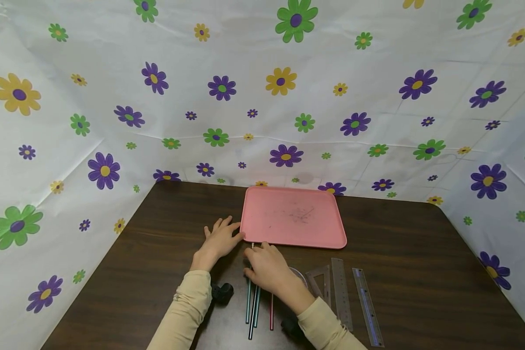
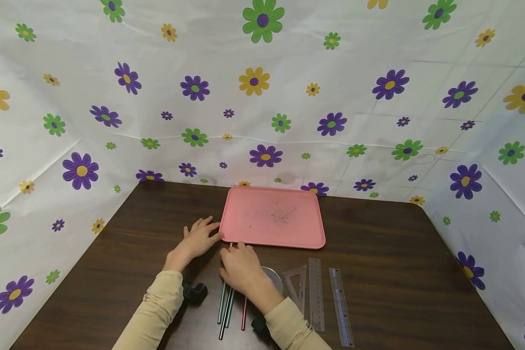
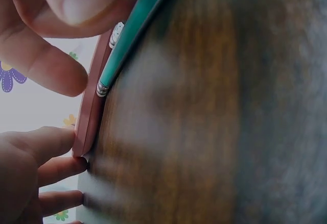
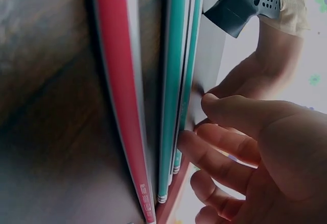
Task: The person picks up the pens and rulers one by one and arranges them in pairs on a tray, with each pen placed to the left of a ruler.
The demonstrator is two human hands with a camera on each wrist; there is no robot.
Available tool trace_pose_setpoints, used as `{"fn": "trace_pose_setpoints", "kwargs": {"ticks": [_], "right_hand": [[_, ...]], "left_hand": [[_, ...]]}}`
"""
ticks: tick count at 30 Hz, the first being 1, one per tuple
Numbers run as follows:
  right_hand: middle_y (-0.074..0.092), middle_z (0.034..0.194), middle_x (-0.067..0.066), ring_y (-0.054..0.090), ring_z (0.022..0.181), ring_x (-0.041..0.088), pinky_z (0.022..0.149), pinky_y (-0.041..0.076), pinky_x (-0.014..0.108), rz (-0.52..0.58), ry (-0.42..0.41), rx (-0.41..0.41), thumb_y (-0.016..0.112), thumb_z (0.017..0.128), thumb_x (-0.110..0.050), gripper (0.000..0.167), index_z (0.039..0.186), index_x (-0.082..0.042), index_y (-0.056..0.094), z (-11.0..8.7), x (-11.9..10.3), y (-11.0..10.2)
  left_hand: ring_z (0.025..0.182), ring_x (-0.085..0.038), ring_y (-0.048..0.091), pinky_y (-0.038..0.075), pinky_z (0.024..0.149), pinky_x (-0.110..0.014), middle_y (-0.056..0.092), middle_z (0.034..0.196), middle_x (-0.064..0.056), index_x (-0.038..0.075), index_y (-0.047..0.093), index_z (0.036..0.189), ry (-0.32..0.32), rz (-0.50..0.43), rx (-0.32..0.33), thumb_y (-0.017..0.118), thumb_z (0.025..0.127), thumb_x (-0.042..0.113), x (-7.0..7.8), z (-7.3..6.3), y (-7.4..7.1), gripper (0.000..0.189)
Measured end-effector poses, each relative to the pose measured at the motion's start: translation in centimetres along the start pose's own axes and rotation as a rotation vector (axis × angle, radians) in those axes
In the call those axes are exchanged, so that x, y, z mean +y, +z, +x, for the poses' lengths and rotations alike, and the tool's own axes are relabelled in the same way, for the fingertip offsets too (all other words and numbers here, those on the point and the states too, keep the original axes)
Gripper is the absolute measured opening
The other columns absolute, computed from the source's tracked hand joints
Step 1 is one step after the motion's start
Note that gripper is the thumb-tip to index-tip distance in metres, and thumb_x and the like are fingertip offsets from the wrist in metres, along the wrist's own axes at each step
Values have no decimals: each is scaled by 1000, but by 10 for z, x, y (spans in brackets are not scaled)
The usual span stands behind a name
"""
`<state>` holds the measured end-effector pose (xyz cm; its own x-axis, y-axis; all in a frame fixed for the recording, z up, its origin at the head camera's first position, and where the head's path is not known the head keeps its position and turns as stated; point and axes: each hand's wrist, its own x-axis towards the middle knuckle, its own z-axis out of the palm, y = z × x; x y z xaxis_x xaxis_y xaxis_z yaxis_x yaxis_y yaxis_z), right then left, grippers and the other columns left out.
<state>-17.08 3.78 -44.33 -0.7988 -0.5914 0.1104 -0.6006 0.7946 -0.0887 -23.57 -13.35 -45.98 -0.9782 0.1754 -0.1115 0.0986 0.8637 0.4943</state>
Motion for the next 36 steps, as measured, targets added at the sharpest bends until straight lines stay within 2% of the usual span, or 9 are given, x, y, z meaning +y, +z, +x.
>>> {"fn": "trace_pose_setpoints", "kwargs": {"ticks": [6, 12, 17, 22, 25, 28, 31, 36], "right_hand": [[73, 94, -3, 58, 85, 18, 77, 50, 32, 0, -4, -4, 76, 87, -34, 22, 101, -17, 71, 0, -1, 3], [71, 86, -3, 55, 78, 18, 75, 52, 36, 13, -2, 0, 78, 84, -31, 16, 87, -18, 69, 0, -2, 6], [70, 79, -4, 52, 72, 17, 66, 45, 30, 18, -1, 9, 79, 83, -30, 17, 83, -19, 67, 0, -3, 8], [68, 74, -5, 52, 70, 16, 64, 42, 28, 23, 11, 17, 79, 82, -29, 17, 79, -19, 66, 1, -5, 8], [68, 73, -5, 54, 72, 17, 69, 48, 31, 34, 21, 14, 78, 83, -28, 16, 78, -18, 66, 1, -7, 7], [68, 72, -5, 59, 76, 19, 81, 55, 41, 55, 32, 4, 77, 83, -24, 14, 78, -18, 66, 1, -9, 6], [67, 71, -5, 64, 83, 23, 90, 54, 52, 70, 43, -3, 76, 83, -21, 13, 77, -17, 66, 1, -10, 6], [67, 69, -3, 70, 95, 32, 92, 54, 57, 76, 67, 10, 74, 80, -17, 11, 74, -17, 65, 2, -11, 7]], "left_hand": [[150, -45, 18, 3, 111, -79, 29, 162, -17, 16, 51, 147, -2, -1, 0, 51, 102, 43, 0, -1, -1, 53], [150, -45, 19, 3, 111, -79, 30, 161, -17, 16, 52, 146, -1, -4, 4, 51, 102, 43, 0, -1, -1, 52], [150, -46, 19, 4, 110, -79, 31, 161, -18, 16, 53, 146, 4, -3, 8, 51, 102, 41, 0, -1, -1, 51], [150, -46, 19, 3, 111, -79, 30, 161, -18, 16, 52, 146, 2, -7, 6, 51, 102, 42, -1, 0, -1, 51], [149, -47, 19, 4, 110, -79, 31, 161, -19, 15, 53, 145, 3, -7, 10, 52, 102, 41, -1, 0, -2, 51], [150, -46, 19, 4, 110, -79, 30, 161, -18, 15, 53, 146, 0, -1, 6, 52, 102, 41, -1, 0, -2, 51], [150, -46, 19, 3, 111, -79, 31, 161, -18, 15, 52, 146, 2, 0, 7, 52, 101, 42, -1, 0, -1, 52], [150, -46, 19, 3, 111, -79, 31, 161, -17, 16, 53, 145, 2, -2, 9, 53, 101, 43, -1, 0, 0, 52]]}}
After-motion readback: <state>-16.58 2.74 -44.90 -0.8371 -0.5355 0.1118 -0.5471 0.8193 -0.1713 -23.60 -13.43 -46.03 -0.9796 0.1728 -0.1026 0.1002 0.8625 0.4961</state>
